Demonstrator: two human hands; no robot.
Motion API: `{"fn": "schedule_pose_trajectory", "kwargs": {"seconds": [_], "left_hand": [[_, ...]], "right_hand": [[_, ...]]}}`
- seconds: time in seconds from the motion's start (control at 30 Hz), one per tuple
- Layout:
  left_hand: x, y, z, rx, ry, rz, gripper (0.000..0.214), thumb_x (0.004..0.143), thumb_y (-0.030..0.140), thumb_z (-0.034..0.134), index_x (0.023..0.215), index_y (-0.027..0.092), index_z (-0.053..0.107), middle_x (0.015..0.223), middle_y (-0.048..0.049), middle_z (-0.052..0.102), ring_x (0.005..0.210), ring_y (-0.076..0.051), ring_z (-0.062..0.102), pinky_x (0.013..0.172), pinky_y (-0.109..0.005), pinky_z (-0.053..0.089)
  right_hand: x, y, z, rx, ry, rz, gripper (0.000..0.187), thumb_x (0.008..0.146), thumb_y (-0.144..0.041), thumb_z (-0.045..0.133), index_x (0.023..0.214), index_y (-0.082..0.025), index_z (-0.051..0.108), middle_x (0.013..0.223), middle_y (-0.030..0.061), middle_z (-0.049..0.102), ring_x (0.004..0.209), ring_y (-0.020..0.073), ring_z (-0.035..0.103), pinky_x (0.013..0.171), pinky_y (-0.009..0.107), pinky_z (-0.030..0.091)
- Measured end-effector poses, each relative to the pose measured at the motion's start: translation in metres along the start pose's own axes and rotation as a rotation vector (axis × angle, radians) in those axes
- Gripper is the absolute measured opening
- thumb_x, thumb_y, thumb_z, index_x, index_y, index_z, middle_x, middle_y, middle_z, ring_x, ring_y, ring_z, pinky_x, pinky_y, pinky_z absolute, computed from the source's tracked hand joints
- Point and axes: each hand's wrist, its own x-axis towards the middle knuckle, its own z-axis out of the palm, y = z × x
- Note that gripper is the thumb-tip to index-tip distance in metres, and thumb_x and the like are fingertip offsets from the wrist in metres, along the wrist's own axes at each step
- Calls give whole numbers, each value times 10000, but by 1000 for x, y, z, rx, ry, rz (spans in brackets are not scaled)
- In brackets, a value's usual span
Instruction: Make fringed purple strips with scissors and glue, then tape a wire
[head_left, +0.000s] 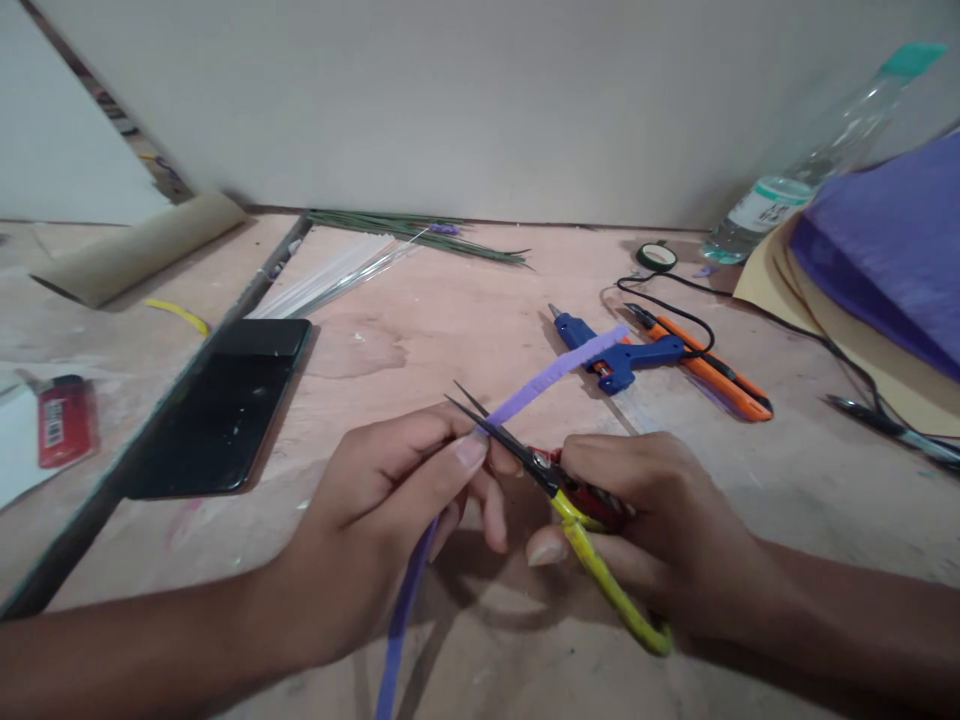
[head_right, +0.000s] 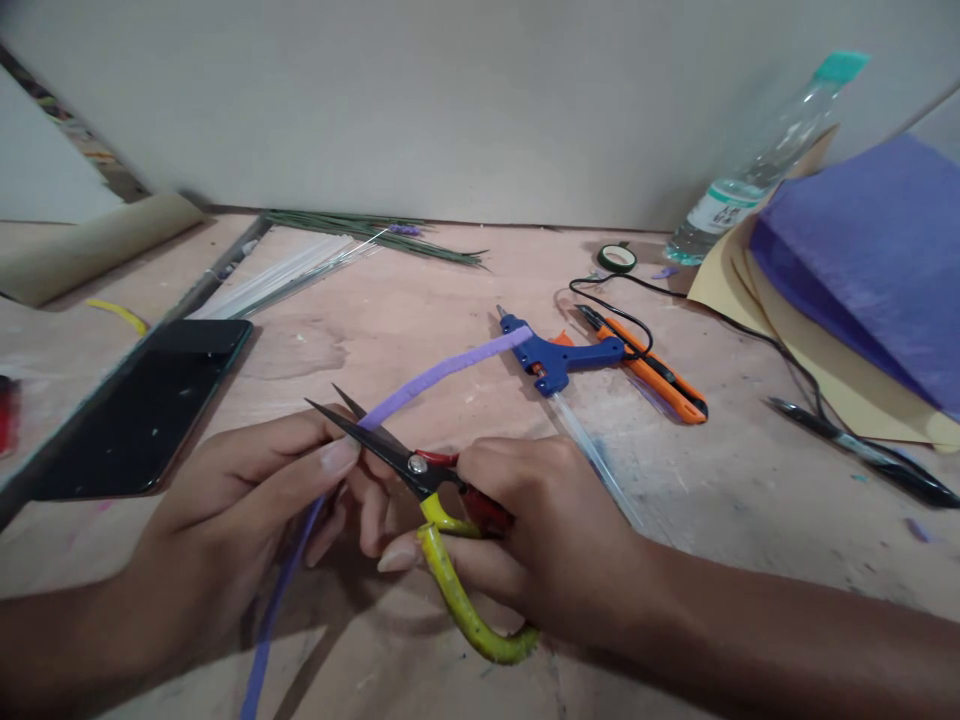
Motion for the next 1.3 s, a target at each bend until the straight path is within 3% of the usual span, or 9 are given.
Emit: {"fn": "schedule_pose_trajectory", "kwargs": {"seconds": [0.53, 0.87, 1.13, 1.3], "left_hand": [[0, 0, 1, 54, -15, 52, 276, 1055, 296, 621, 855, 198, 784, 632, 4, 773, 497, -91, 534, 465, -184, 385], [0, -2, -1, 51, -14, 70, 270, 1053, 276, 619, 846, 190, 771, 624, 10, 779, 493, -86, 564, 450, -189, 369], [0, 0, -2, 82, -3, 76, 332, 1055, 285, 614, 794, 185, 794, 670, -8, 799, 508, -86, 550, 459, -194, 388], [2, 3, -2, 78, 2, 61, 361, 1047, 292, 615, 739, 189, 772, 662, -9, 789, 532, -93, 541, 487, -194, 402]], "right_hand": [[-1, -1, 3, -6, 15, -69, 567, 1027, -547, 718, 693, -217, 402, 634, -63, 417, 583, 99, 366, 560, 257, 279], [0, -1, 1, 11, -6, -15, 653, 1038, -661, 652, 653, -210, 380, 597, -64, 397, 535, 83, 344, 529, 252, 269], [1, -2, -3, -1, -50, 39, 658, 1037, -689, 634, 645, -198, 441, 617, -36, 473, 548, 90, 409, 531, 247, 317], [0, -1, -2, -19, -13, -4, 634, 1042, -622, 671, 662, -207, 380, 621, -50, 438, 569, 92, 373, 543, 258, 288]]}}
